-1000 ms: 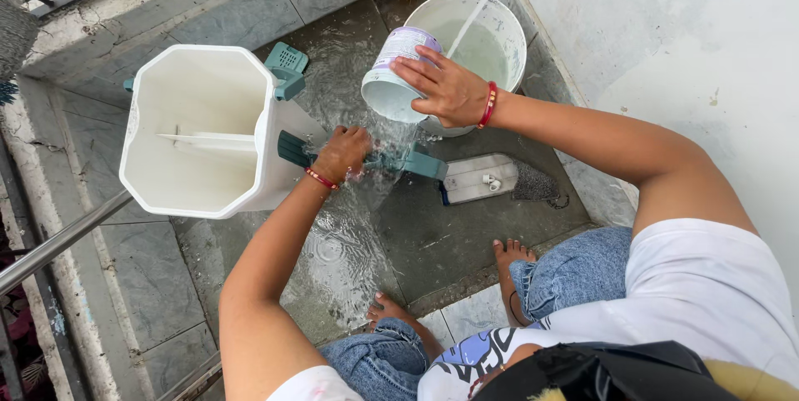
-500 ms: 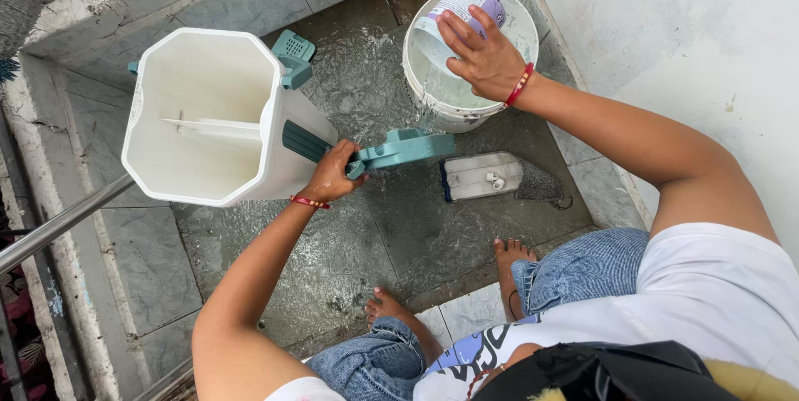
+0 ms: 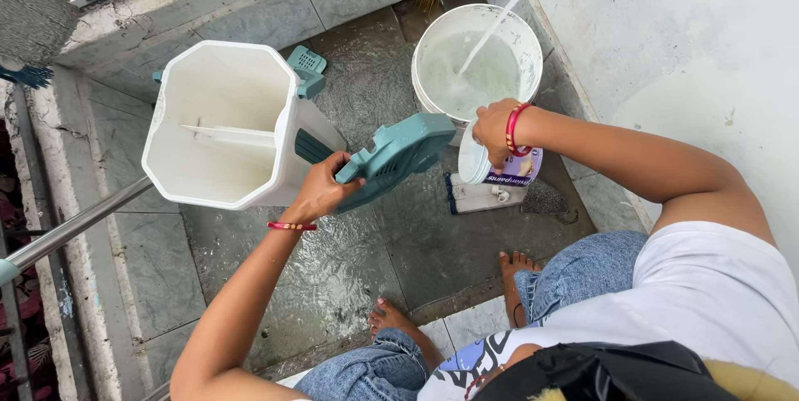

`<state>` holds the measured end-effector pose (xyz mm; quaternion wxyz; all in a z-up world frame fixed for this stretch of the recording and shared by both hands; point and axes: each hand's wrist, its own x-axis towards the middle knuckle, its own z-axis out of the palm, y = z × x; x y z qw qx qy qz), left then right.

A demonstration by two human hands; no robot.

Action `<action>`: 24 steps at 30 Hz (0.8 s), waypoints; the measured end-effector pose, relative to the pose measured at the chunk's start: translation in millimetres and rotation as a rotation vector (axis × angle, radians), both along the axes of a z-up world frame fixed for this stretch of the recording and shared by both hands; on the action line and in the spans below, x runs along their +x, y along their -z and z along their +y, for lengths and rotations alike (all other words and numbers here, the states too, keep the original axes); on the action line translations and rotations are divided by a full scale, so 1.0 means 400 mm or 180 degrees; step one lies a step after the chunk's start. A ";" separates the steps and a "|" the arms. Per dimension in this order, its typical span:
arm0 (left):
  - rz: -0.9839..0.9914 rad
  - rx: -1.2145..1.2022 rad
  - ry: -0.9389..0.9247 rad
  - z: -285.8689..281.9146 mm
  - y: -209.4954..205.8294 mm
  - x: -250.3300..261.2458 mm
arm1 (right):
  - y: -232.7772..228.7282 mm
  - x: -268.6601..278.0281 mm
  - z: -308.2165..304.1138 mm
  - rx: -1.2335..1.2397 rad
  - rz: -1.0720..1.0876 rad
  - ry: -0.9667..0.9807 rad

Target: The person washes a plastic mop bucket and its internal wringer mechanism by pouring water over the parts using a bucket and a small container and wiping the surfaces by hand.

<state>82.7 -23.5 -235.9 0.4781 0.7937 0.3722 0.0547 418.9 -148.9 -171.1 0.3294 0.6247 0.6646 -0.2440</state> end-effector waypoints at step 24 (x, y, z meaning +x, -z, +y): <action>-0.2369 0.0270 -0.1126 0.133 -0.051 0.181 | -0.229 0.127 0.045 0.5002 0.0540 0.0071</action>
